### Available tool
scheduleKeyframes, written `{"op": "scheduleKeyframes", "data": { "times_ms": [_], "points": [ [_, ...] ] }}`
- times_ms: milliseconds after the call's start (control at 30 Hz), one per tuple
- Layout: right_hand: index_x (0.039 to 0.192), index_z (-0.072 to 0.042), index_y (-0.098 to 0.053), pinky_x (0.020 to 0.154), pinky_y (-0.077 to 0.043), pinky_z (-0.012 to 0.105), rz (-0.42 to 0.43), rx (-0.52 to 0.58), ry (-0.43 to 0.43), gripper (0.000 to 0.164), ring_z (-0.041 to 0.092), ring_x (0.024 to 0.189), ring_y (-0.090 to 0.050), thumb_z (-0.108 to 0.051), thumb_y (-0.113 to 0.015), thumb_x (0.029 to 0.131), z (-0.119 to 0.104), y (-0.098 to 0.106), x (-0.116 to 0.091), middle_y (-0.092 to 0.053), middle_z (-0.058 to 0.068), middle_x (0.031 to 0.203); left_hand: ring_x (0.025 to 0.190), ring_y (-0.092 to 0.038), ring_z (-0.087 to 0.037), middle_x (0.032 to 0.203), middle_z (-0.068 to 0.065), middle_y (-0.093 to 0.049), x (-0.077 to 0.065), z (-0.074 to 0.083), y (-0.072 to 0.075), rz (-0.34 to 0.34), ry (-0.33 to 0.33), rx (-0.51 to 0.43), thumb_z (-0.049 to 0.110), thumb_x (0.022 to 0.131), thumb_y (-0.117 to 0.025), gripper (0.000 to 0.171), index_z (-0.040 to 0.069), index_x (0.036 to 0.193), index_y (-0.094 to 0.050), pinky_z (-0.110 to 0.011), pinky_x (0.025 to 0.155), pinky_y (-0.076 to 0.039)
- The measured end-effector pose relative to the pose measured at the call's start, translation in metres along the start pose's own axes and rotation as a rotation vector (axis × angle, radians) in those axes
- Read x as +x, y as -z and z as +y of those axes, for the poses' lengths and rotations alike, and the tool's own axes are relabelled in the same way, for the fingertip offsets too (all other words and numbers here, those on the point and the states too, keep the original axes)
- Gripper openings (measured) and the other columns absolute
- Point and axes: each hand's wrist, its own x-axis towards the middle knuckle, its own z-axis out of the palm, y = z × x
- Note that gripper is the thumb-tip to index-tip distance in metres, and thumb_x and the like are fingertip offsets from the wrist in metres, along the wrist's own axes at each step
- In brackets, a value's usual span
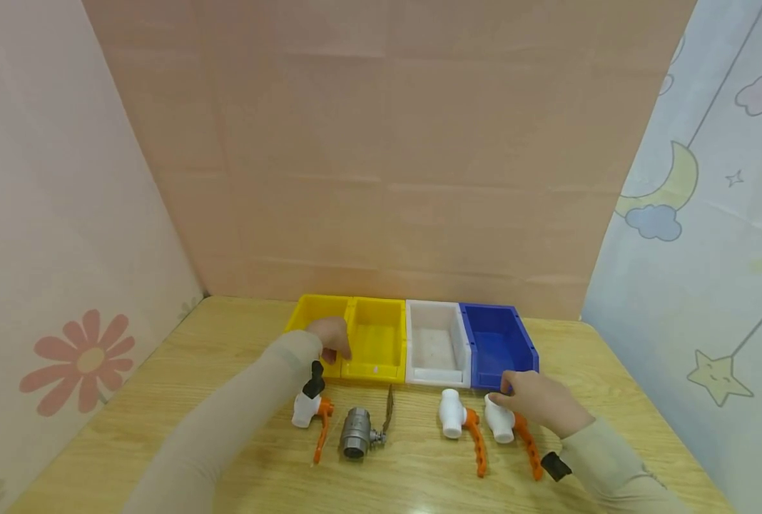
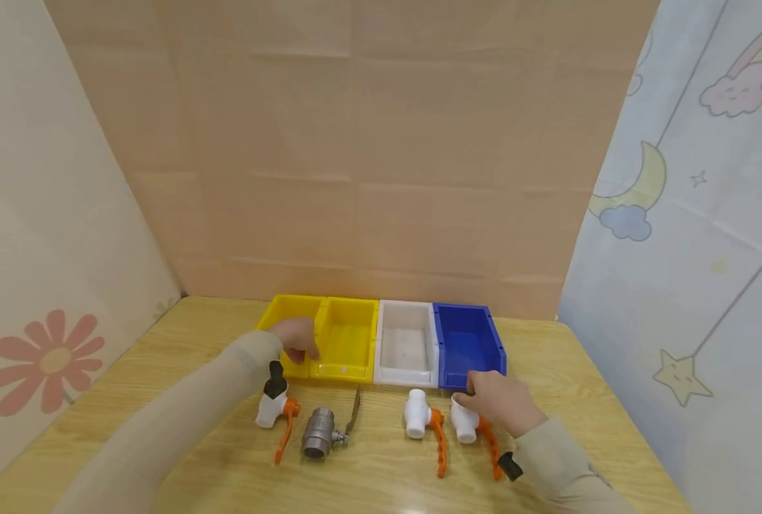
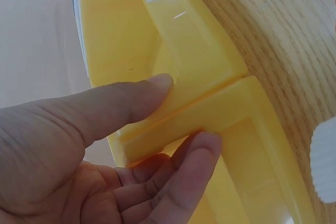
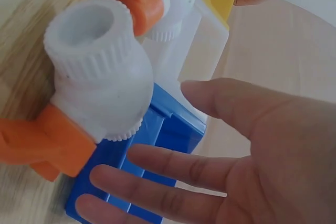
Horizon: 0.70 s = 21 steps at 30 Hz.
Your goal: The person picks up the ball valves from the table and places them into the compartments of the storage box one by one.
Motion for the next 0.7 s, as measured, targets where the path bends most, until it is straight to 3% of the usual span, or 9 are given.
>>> {"op": "scheduleKeyframes", "data": {
  "times_ms": [200, 400, 533, 700],
  "points": [
    [0.086, -0.011, -0.056, 0.055, -0.036, 0.031, -0.029, 0.018, -0.015, 0.034, 0.016, 0.062, -0.047, -0.044, -0.064, 0.09, 0.001, -0.007, 0.001, -0.051, -0.001, 0.07, 0.052, -0.056, -0.016, 0.066, -0.006, -0.059, 0.003, -0.001, -0.002, 0.011, 0.003, 0.013, 0.018, 0.079, -0.08, 0.018, 0.006, 0.082, -0.068, -0.025, 0.054, -0.054],
    [0.092, -0.008, -0.058, 0.058, -0.041, 0.034, -0.067, 0.008, -0.031, 0.039, 0.017, 0.064, -0.049, -0.047, -0.065, 0.088, 0.0, -0.011, 0.001, -0.055, 0.0, 0.074, 0.053, -0.056, -0.016, 0.065, -0.007, -0.059, 0.0, 0.0, -0.003, 0.016, -0.011, 0.016, 0.018, 0.079, -0.08, 0.018, 0.005, 0.081, -0.067, -0.025, 0.054, -0.053],
    [0.107, 0.001, -0.06, 0.067, -0.05, 0.046, -0.073, -0.031, -0.027, 0.056, 0.024, 0.077, -0.061, -0.051, -0.063, 0.088, -0.001, -0.016, 0.003, -0.066, 0.011, 0.093, 0.054, -0.055, -0.016, 0.067, -0.007, -0.06, -0.004, 0.0, -0.002, 0.02, -0.016, 0.019, 0.018, 0.08, -0.079, 0.018, 0.005, 0.082, -0.067, -0.024, 0.053, -0.052],
    [0.12, 0.01, -0.056, 0.073, -0.052, 0.054, -0.049, -0.062, -0.026, 0.07, 0.034, 0.09, -0.066, -0.051, -0.063, 0.087, -0.004, -0.019, 0.002, -0.066, 0.024, 0.111, 0.053, -0.055, -0.016, 0.066, -0.007, -0.059, -0.004, 0.0, -0.001, 0.019, -0.013, 0.007, 0.016, 0.079, -0.08, 0.018, 0.004, 0.082, -0.067, -0.024, 0.051, -0.05]
  ]
}}
